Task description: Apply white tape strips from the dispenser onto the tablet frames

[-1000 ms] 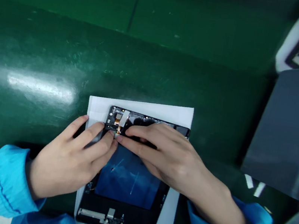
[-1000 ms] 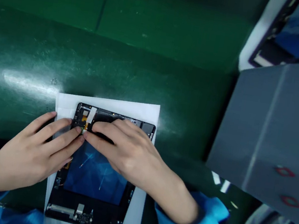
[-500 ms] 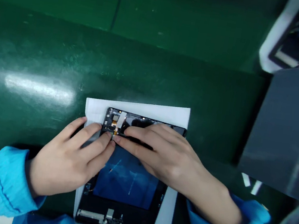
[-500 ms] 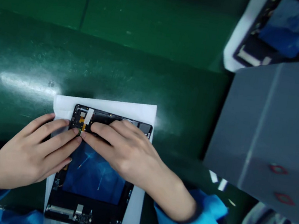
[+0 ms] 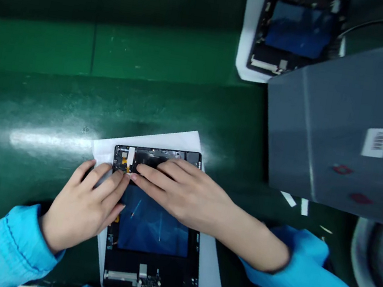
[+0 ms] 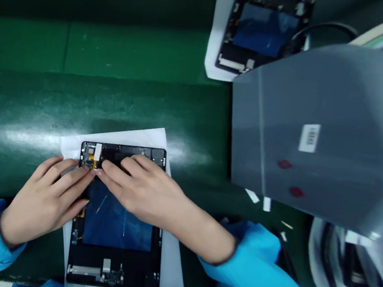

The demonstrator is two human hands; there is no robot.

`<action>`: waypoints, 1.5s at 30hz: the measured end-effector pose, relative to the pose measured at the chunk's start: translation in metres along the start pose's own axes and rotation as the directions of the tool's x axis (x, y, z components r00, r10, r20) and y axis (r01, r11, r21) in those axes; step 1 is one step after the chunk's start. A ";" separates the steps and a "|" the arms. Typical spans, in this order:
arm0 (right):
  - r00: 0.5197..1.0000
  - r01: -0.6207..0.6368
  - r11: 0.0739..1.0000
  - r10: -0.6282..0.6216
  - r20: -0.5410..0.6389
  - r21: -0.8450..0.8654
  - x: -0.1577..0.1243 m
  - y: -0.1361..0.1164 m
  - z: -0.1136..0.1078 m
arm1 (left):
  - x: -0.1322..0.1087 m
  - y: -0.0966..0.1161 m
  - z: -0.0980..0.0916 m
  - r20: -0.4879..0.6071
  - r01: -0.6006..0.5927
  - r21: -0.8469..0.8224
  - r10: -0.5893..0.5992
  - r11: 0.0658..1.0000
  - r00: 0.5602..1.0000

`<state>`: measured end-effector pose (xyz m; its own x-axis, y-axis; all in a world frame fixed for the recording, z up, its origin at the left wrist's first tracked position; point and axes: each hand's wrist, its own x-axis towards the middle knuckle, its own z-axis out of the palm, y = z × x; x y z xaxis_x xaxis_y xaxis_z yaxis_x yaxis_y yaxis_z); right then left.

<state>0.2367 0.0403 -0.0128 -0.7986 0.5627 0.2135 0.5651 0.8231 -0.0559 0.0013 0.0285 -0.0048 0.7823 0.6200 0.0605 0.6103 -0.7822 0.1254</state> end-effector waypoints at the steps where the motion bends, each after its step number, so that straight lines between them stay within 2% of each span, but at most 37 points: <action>1: 1.000 -0.017 1.000 0.017 0.005 -0.013 -0.002 -0.003 0.000 | 0.000 -0.001 0.000 0.003 -0.004 0.008 0.004 1.000 1.000; 6: 0.984 -0.177 0.984 0.177 -0.031 -0.002 -0.029 -0.019 -0.006 | 0.001 -0.006 -0.003 0.020 -0.034 0.049 0.033 0.998 0.999; 9: 0.936 -0.325 0.945 0.327 -0.129 0.034 -0.066 -0.027 -0.017 | 0.003 -0.009 -0.004 0.005 -0.056 0.065 0.056 0.996 0.998; 11: 0.862 -0.456 0.890 0.438 -0.255 -0.012 -0.095 -0.029 -0.027 | 0.004 -0.011 -0.004 -0.016 -0.060 0.090 0.062 0.994 0.998; 13: 0.758 -0.599 0.791 0.509 -0.408 -0.126 -0.123 -0.026 -0.034 | 0.006 -0.014 -0.002 -0.032 -0.065 0.121 0.069 0.991 0.997; 15: 0.665 -0.716 0.655 0.536 -0.519 -0.240 -0.146 -0.019 -0.038 | 0.008 -0.017 0.000 -0.039 -0.081 0.146 0.088 0.986 0.995; 17: 0.605 -0.782 0.545 0.550 -0.576 -0.302 -0.161 -0.009 -0.038 | 0.009 -0.021 0.001 -0.046 -0.101 0.159 0.109 0.982 0.993; 20: 0.571 -0.809 0.499 0.538 -0.620 -0.312 -0.174 0.005 -0.035 | 0.009 -0.026 0.000 -0.052 -0.118 0.164 0.128 0.979 0.990; 24: 0.541 -0.807 0.523 0.470 -0.698 -0.273 -0.184 0.016 -0.030 | 0.007 -0.030 0.001 -0.042 -0.123 0.135 0.130 0.983 0.991; 28: 0.525 -0.809 0.540 0.485 -0.699 -0.232 -0.192 0.022 -0.031 | 0.006 -0.031 0.002 -0.052 -0.128 0.135 0.136 0.982 0.989; 30: 0.507 -0.805 0.558 0.472 -0.721 -0.201 -0.192 0.021 -0.036 | 0.005 -0.030 0.001 -0.047 -0.135 0.150 0.143 0.979 0.989; 34: 0.429 -0.802 0.581 0.398 -0.811 -0.138 -0.178 0.002 -0.052 | 0.010 -0.019 -0.011 -0.033 -0.139 0.202 0.148 0.970 0.988; 35: 0.440 -0.783 0.611 0.411 -0.799 -0.117 -0.171 -0.004 -0.055 | 0.014 -0.014 -0.014 -0.038 -0.142 0.213 0.154 0.967 0.987; 36: 0.487 -0.745 0.662 0.456 -0.745 -0.081 -0.162 -0.010 -0.056 | 0.018 -0.009 -0.017 -0.046 -0.149 0.215 0.162 0.965 0.986; 38: 0.651 -0.626 0.780 0.530 -0.544 0.012 -0.140 -0.018 -0.054 | 0.032 0.002 -0.021 -0.065 -0.176 0.187 0.191 0.966 0.979; 39: 0.722 -0.563 0.825 0.519 -0.457 0.049 -0.128 -0.019 -0.050 | 0.041 0.007 -0.021 -0.073 -0.192 0.164 0.206 0.968 0.976; 40: 0.773 -0.515 0.854 0.501 -0.390 0.076 -0.115 -0.019 -0.044 | 0.050 0.012 -0.021 -0.079 -0.206 0.139 0.219 0.968 0.973; 42: 0.818 -0.458 0.882 0.467 -0.336 0.110 -0.093 -0.013 -0.029 | 0.067 0.020 -0.016 -0.093 -0.218 0.105 0.228 0.970 0.969; 45: 0.820 -0.426 0.877 0.477 -0.316 0.219 -0.077 0.000 -0.008 | 0.088 0.027 -0.004 -0.125 -0.193 0.073 0.201 0.978 0.972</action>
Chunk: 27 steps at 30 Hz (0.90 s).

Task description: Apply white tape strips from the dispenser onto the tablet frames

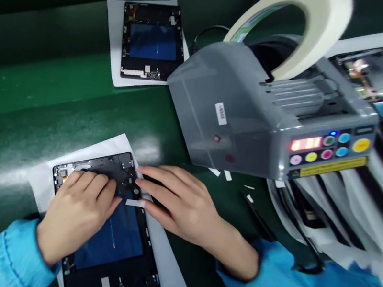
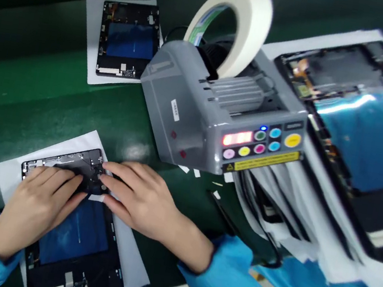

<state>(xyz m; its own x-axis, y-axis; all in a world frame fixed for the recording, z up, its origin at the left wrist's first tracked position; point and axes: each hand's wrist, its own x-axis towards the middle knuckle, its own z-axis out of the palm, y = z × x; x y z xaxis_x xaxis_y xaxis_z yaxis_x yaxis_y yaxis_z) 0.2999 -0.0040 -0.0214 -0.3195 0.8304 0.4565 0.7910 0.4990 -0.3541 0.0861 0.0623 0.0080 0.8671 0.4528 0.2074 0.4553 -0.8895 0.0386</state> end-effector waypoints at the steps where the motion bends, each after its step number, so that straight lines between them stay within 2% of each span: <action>1: 1.000 -0.017 0.999 0.017 0.000 0.043 0.000 0.003 0.005 | 0.004 0.001 0.004 -0.009 0.012 -0.010 -0.012 1.000 1.000; 8: 0.997 -0.070 0.971 0.071 0.003 0.229 -0.009 0.011 0.007 | 0.008 0.008 0.015 0.010 0.024 -0.050 -0.023 0.998 1.000; 15: 0.997 -0.066 0.982 0.070 -0.014 0.178 -0.006 0.010 0.003 | 0.008 0.009 0.014 0.045 0.041 -0.076 -0.037 0.996 0.998; 27: 0.998 -0.062 0.989 0.064 -0.004 0.132 -0.006 0.006 -0.001 | 0.014 0.012 0.014 0.008 0.084 -0.051 -0.083 0.995 0.996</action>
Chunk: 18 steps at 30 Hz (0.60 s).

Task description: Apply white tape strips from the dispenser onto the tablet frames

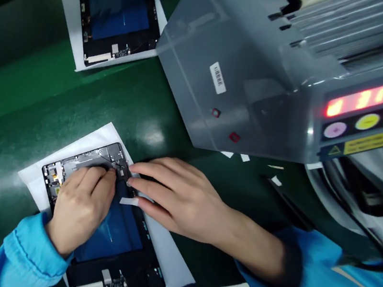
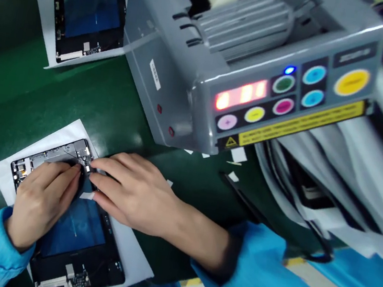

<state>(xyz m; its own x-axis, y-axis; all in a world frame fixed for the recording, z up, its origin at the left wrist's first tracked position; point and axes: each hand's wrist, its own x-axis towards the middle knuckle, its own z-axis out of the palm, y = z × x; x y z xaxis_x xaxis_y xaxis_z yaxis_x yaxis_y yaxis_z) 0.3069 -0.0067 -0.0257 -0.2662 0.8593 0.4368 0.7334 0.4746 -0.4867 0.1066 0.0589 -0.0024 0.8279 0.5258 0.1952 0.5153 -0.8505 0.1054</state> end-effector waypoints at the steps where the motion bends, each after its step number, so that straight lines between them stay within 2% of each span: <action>1: 1.000 0.001 1.000 -0.001 -0.005 -0.005 0.000 0.000 0.000 | 0.000 -0.001 0.000 0.002 0.001 0.011 -0.001 1.000 1.000; 4: 1.000 0.002 1.000 -0.003 -0.020 -0.021 0.000 -0.001 -0.001 | -0.002 -0.003 0.001 0.001 -0.026 0.050 0.026 0.998 1.000; 10: 1.000 0.004 1.000 -0.004 -0.014 -0.028 0.002 -0.001 -0.001 | 0.002 -0.005 -0.004 0.021 -0.211 0.191 0.211 0.959 0.977; 18: 1.000 0.002 1.000 -0.002 -0.006 -0.027 0.000 -0.001 0.001 | 0.022 -0.006 -0.016 0.108 -0.462 0.265 0.450 0.846 0.886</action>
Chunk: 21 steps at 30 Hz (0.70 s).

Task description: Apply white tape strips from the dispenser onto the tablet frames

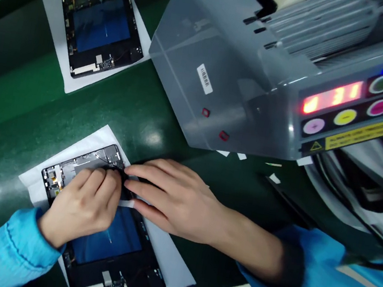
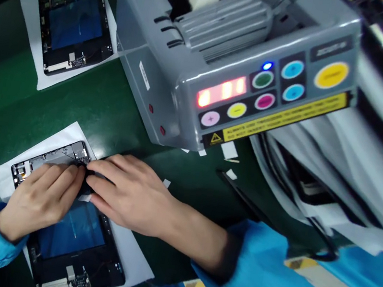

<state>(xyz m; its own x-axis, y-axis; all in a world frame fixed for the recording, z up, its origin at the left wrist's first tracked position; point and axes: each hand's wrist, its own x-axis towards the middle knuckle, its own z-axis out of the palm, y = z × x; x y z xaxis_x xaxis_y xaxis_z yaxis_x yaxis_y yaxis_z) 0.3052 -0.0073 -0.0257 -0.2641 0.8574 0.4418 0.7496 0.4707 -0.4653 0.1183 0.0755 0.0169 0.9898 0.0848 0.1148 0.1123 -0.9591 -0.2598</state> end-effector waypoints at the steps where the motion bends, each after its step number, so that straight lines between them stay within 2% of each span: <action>1: 1.000 0.000 1.000 0.000 0.005 0.001 0.000 0.000 0.000 | 0.001 -0.002 -0.001 0.009 -0.025 0.000 0.025 1.000 1.000; 8: 0.999 0.001 1.000 -0.001 0.034 0.005 0.002 0.000 0.001 | 0.002 -0.015 -0.002 0.003 -0.143 0.014 0.143 0.990 0.990; 13: 0.995 0.006 1.000 -0.003 0.098 -0.030 0.003 -0.002 0.004 | -0.002 -0.014 0.002 -0.034 -0.130 -0.031 0.129 0.991 0.991; 21: 0.989 0.054 0.989 -0.035 0.142 -0.136 0.006 -0.005 0.006 | -0.005 -0.011 0.002 -0.031 -0.099 -0.059 0.098 0.993 0.995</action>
<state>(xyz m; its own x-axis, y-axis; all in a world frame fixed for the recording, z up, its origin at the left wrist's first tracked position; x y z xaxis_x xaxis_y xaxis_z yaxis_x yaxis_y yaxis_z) 0.2963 -0.0027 -0.0257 -0.3733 0.8615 0.3443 0.8098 0.4836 -0.3321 0.1120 0.0864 0.0172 0.9928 -0.0178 0.1184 0.0079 -0.9770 -0.2131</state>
